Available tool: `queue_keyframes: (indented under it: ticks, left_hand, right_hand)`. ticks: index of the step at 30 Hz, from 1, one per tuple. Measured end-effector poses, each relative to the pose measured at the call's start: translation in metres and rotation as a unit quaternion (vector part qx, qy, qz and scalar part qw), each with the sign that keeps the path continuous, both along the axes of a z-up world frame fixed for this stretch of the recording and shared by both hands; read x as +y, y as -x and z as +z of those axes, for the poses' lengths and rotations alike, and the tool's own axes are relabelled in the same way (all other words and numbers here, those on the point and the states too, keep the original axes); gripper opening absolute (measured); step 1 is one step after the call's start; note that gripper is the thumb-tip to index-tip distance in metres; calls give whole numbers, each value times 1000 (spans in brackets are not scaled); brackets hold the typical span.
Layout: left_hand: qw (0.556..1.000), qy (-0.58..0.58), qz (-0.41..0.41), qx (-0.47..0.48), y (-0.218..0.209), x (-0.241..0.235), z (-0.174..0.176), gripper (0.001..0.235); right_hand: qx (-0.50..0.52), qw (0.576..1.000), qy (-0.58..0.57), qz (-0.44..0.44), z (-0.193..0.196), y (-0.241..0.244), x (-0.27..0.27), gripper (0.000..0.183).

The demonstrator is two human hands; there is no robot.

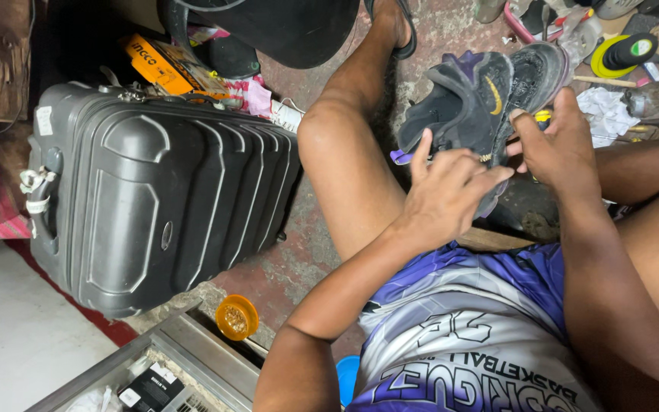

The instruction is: The person uses a screwdriver to pry and separate the sole from the upper of a blue and black sneaker. They repeatedly insert the tool into the seam, twist to loosen the bond, and pull the parts apart by hand, focusing on the heel and side areas.

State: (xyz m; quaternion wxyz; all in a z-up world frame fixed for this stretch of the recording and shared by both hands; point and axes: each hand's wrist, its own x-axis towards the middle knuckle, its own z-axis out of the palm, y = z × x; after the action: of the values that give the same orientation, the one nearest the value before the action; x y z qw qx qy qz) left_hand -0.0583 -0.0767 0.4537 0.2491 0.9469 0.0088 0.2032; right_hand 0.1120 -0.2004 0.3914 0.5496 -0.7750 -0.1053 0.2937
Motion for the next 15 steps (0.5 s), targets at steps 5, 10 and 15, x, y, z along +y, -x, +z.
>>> queue_keyframes:
  ticks: [5, 10, 15]
  left_hand:
    - [982, 181, 59, 23, 8, 19, 20, 18]
    - [971, 121, 208, -5, 3, 34, 38, 28]
    - [980, 73, 184, -1, -23, 27, 29, 52]
  right_hand:
    - [-2, 997, 72, -29, 3, -4, -2, 38]
    - [-23, 994, 101, -28, 19, 1, 4, 34]
    - [-85, 988, 125, 26, 14, 5, 7, 39]
